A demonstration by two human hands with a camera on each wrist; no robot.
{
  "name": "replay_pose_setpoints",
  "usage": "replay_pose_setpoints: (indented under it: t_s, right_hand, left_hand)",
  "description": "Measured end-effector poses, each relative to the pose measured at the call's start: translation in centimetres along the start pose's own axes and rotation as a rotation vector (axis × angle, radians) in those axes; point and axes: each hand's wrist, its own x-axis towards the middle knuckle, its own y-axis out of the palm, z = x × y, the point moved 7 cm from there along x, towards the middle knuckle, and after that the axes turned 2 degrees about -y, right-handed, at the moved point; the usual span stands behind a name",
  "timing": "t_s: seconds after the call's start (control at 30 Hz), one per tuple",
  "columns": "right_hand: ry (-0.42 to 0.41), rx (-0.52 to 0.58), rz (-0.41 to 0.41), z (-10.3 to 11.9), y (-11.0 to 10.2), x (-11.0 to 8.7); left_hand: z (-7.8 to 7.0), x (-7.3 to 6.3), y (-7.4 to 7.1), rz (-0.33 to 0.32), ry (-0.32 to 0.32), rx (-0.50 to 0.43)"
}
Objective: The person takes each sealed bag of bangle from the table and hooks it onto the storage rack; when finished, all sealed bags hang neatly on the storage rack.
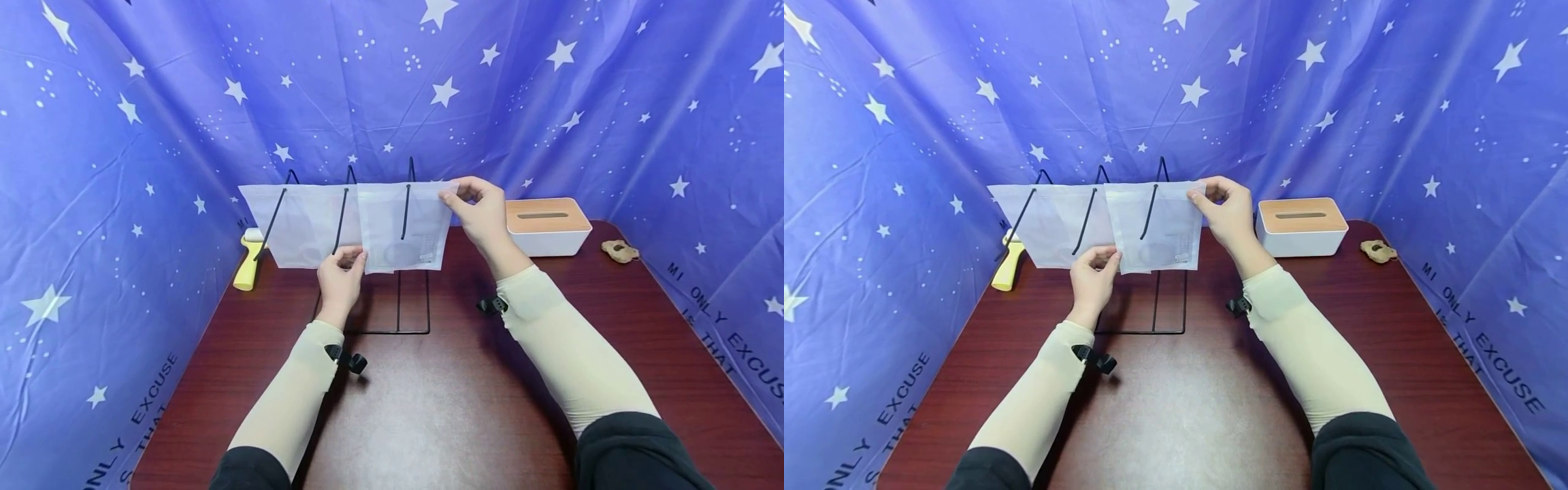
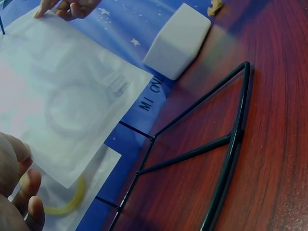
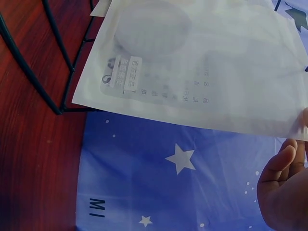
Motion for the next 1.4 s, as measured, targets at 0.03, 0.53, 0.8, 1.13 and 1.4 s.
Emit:
replay_pose_setpoints:
  t_s: [0.03,0.53,0.8,1.13,1.4]
  right_hand:
    - [0.003,0.004,0.001,0.0,0.0,0.0]
    - [-0.005,-0.066,0.045,-0.1,-0.1,-0.7]
    - [-0.007,-0.078,0.068,-0.4,-0.2,-1.0]
    - [0.001,-0.09,0.076,-1.2,-1.1,-1.7]
    - [0.029,-0.141,0.09,-1.8,-2.6,-2.6]
  left_hand:
    - [-0.1,0.0,0.0,0.002,0.002,0.0]
    - [-0.3,0.2,-0.3,0.039,0.031,-0.001]
    - [0.0,0.0,-0.9,0.043,0.048,0.03]
    - [0.3,-0.9,-2.0,0.069,0.035,0.095]
    - [-0.4,-1.8,-3.5,0.106,0.101,0.145]
